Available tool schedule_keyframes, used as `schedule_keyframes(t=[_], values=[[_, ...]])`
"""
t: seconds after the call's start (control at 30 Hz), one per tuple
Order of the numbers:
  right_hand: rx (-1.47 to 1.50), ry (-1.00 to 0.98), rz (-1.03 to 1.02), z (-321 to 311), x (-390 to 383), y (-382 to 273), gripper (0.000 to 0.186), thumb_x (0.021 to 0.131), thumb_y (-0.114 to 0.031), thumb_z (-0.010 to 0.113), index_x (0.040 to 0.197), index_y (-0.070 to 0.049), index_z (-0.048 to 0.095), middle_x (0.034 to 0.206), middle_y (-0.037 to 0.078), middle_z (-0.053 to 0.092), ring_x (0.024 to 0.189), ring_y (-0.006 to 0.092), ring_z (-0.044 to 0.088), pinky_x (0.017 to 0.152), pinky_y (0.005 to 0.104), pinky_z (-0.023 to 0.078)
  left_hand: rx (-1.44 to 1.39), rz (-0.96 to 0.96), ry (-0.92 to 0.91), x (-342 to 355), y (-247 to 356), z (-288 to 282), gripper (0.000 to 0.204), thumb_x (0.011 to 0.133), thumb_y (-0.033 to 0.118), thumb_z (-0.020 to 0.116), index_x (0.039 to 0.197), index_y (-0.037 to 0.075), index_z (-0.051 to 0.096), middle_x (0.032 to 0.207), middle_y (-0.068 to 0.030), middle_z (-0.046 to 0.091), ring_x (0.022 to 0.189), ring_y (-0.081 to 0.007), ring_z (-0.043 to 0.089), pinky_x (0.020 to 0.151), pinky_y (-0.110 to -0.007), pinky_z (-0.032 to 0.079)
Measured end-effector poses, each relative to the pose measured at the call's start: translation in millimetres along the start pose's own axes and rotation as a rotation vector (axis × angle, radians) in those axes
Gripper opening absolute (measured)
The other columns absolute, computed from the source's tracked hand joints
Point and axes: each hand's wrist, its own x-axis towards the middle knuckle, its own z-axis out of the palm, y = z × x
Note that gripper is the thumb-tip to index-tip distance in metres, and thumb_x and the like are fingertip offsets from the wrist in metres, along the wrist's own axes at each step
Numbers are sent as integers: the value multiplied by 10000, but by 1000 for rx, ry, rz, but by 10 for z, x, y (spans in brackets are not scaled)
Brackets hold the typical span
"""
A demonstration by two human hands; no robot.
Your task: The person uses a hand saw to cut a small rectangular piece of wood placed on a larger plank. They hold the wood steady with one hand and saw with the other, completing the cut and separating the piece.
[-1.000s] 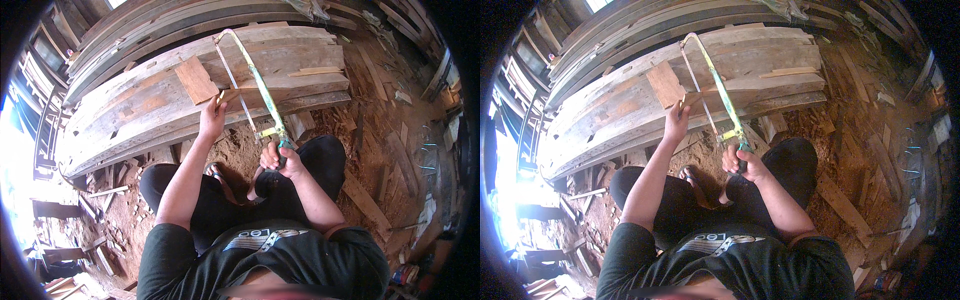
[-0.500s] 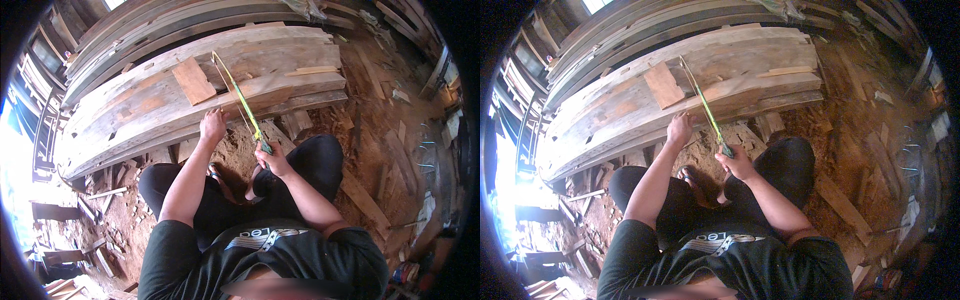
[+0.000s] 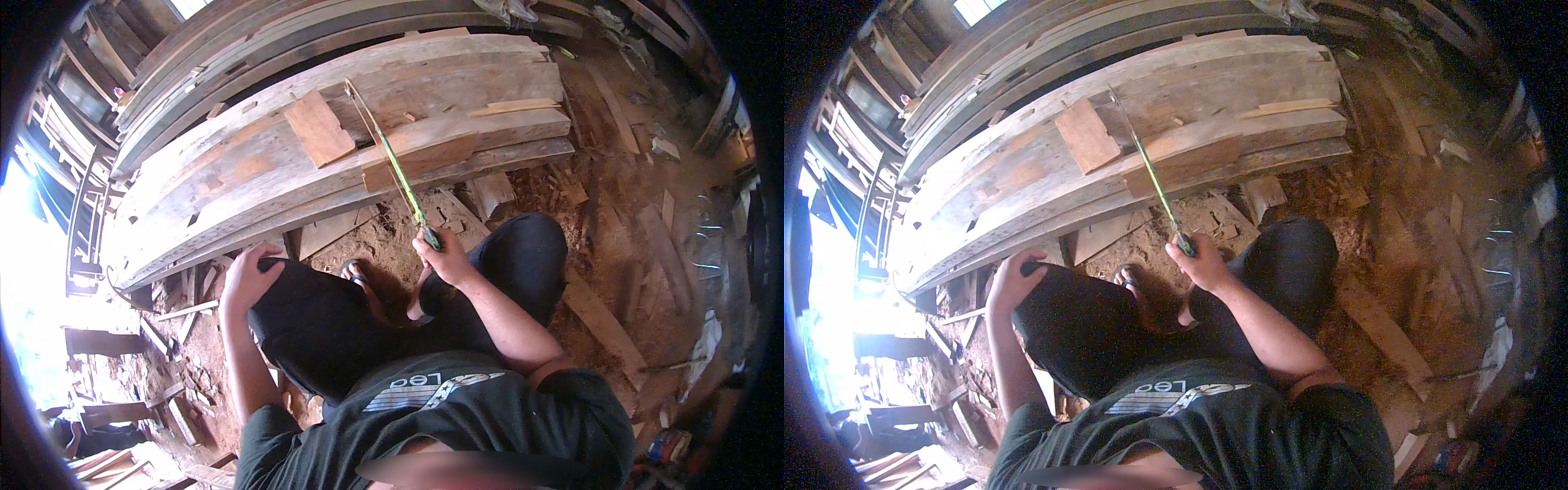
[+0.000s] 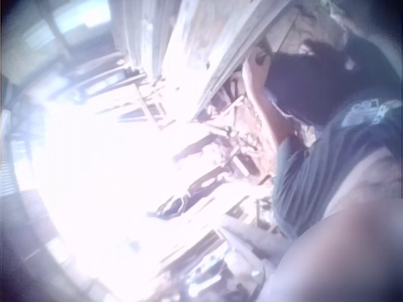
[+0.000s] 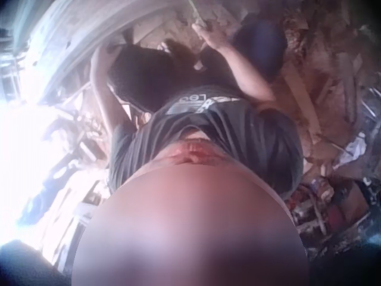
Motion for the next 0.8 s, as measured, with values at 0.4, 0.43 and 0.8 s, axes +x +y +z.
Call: schedule_keyframes(t=[0.4, 0.43, 0.8], values=[[146, 33, 7, 87, -20, -84, 241, 1003, -231, 634, 817, -98, 556, 635, -45, 517, 546, 57, 503, 524, 260, 428, -785, 769, 17, -958, 813, -253, 459, 876, 145, 619, 1290, -47, 578, 1339, -238, 592, 1306, -399, 538, 1130, -533, 364], [135, 33, -4, 83, -15, -68, 233, 1002, -225, 636, 823, -98, 560, 638, -46, 518, 547, 56, 503, 524, 259, 427, -885, 892, 16, -1101, 952, -368, 500, 925, 255, 616, 1298, -75, 566, 1340, -260, 584, 1303, -414, 537, 1126, -535, 369], [153, 25, -2, 90, 12, 25, 178, 982, -193, 675, 862, -105, 578, 688, -39, 560, 579, 69, 535, 537, 252, 447, -1131, 1640, 259, -1721, 1548, -970, 441, 969, 282, 628, 1270, -40, 610, 1326, -218, 612, 1157, -345, 612, 1023, -464, 453]])
